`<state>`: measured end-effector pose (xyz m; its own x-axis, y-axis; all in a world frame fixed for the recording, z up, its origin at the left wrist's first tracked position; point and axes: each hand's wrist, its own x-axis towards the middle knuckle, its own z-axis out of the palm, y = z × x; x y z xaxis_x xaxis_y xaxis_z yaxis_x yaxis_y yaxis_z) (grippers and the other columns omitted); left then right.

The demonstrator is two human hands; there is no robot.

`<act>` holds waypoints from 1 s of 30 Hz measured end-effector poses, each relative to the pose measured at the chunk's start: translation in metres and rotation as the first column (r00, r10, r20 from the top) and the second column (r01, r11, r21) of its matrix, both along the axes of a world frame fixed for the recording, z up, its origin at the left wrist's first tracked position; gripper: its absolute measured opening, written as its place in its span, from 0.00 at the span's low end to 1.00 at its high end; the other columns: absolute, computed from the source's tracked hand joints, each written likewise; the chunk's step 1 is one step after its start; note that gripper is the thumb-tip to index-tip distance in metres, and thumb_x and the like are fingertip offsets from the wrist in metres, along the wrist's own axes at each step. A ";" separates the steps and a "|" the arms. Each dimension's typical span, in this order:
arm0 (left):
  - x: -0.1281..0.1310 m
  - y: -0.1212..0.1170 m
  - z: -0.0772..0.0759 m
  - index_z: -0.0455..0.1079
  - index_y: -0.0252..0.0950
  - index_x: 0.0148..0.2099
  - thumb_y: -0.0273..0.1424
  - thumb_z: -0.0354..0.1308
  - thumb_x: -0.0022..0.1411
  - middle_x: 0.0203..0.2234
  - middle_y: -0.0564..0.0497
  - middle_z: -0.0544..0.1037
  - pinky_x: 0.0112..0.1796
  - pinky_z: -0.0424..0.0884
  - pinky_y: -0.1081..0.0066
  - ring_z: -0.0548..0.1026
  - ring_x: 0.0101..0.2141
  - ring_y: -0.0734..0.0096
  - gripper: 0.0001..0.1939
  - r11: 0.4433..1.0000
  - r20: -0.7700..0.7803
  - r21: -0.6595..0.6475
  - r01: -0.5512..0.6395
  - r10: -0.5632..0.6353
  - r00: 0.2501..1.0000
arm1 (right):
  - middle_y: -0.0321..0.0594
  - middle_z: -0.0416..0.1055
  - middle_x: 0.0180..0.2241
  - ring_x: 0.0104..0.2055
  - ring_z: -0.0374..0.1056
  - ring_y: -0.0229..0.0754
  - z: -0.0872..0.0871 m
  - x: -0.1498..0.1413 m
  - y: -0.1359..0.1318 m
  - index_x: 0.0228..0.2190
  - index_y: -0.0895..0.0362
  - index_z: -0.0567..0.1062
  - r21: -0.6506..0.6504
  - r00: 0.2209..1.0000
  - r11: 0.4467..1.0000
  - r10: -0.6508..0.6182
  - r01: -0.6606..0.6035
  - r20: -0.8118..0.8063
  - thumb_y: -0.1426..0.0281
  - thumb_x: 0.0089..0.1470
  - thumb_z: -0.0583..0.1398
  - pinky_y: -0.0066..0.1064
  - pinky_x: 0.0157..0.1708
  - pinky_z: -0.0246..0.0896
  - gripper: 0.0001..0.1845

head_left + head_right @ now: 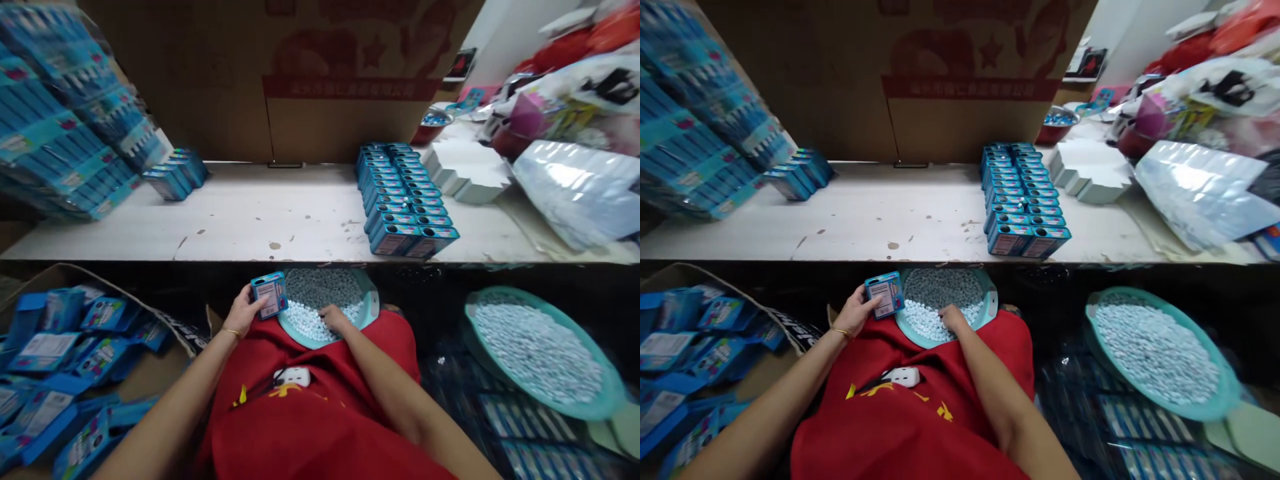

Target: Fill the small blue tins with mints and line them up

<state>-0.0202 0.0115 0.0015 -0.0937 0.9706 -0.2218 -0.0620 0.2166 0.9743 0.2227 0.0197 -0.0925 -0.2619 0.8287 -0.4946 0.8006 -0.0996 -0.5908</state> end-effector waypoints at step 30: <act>0.055 0.017 -0.058 0.58 0.35 0.48 0.25 0.50 0.49 0.42 0.46 0.67 0.46 0.61 0.63 0.65 0.44 0.65 0.21 0.848 -0.666 0.326 0.418 -0.108 0.738 | 0.53 0.71 0.37 0.38 0.67 0.45 0.205 -0.019 0.032 0.37 0.60 0.73 0.173 0.768 0.887 0.256 -0.428 0.588 0.75 0.46 0.51 0.32 0.35 0.59 0.16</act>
<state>0.0352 0.0286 -0.0565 0.2191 0.9483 0.2295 0.5605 -0.3148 0.7660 0.2034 0.0522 0.1123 -0.3200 0.8583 -0.4011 0.9390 0.3437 -0.0136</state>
